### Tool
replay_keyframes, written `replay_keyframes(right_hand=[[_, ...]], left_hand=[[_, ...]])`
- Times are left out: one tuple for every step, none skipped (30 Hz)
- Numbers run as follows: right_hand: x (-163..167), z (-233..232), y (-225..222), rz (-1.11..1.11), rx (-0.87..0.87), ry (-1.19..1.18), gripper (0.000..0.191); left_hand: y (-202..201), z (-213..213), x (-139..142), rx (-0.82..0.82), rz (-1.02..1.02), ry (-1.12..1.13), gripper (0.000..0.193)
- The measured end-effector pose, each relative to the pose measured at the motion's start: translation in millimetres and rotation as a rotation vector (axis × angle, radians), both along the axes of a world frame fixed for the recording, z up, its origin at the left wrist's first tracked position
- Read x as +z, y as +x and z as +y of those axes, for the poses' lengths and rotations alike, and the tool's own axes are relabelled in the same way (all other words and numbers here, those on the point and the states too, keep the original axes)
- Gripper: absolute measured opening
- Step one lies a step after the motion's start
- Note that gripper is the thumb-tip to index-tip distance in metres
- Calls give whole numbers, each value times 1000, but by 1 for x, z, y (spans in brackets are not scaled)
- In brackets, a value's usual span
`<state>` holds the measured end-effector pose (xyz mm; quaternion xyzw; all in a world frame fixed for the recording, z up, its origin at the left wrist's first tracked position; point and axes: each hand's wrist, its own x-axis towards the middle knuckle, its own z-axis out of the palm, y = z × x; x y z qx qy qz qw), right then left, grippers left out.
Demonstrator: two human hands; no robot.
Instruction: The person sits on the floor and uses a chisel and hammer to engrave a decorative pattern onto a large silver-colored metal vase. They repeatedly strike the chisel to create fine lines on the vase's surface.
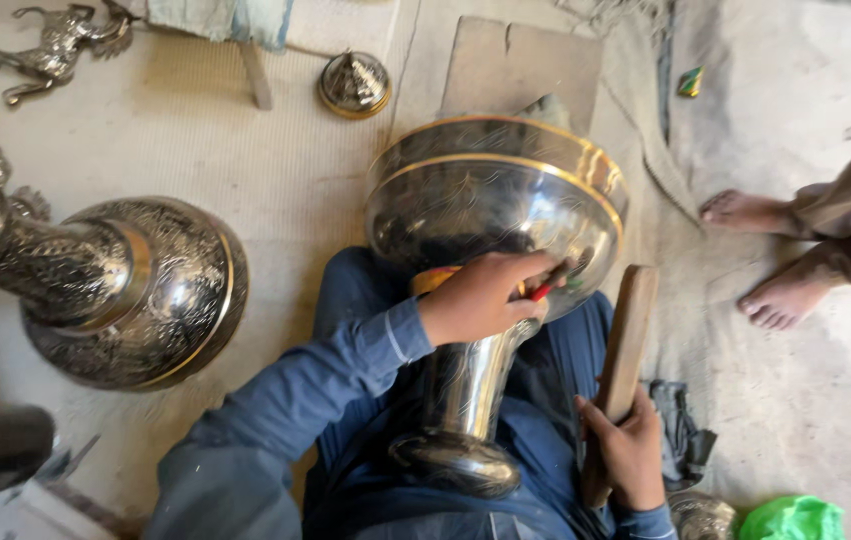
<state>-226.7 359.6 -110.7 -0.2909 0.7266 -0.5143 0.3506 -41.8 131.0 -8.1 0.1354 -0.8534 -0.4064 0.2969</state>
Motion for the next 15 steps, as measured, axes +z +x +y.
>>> replay_keyframes(right_hand=[[-3, -2, -2, -50, -15, 7, 35], [-6, -5, -3, -100, -30, 11, 35], [-8, -7, -5, -131, -23, 24, 35], [-10, -10, -6, -162, -15, 39, 36], [-12, -12, -8, -194, -7, 51, 36], [-13, -14, -9, -216, 0, 31, 35], [-14, -16, -10, -238, 6, 14, 34], [-14, -17, -10, -262, 12, -3, 34], [-15, -18, -11, -287, 1, 4, 34], [-15, -19, -11, -316, -11, 16, 35], [-14, -19, -11, -345, -22, 28, 35], [-14, -19, -11, -345, -19, 23, 35], [-14, -19, -11, -347, -17, 24, 34], [-14, -19, -10, -352, -16, 27, 34], [-13, -19, -10, -344, -23, 41, 34]], left_hand=[[2, 3, 1, 14, 26, 49, 51], [4, 5, 2, 20, 41, 124, 48], [4, 7, 3, 26, 54, 198, 44], [5, 8, 5, 32, 67, 274, 40], [6, 9, 6, 24, 107, 314, 36], [7, 10, 8, 17, 148, 355, 33], [8, 11, 9, 9, 186, 400, 30], [8, 12, 10, 25, 195, 405, 29], [9, 12, 12, 42, 203, 411, 28], [9, 15, 12, 61, 207, 424, 28], [9, 16, 13, 71, 196, 419, 28], [9, 16, 13, 83, 183, 410, 27], [10, 18, 13, 97, 168, 408, 27], [10, 19, 13, 100, 171, 405, 28], [10, 18, 13, 100, 173, 400, 28]])
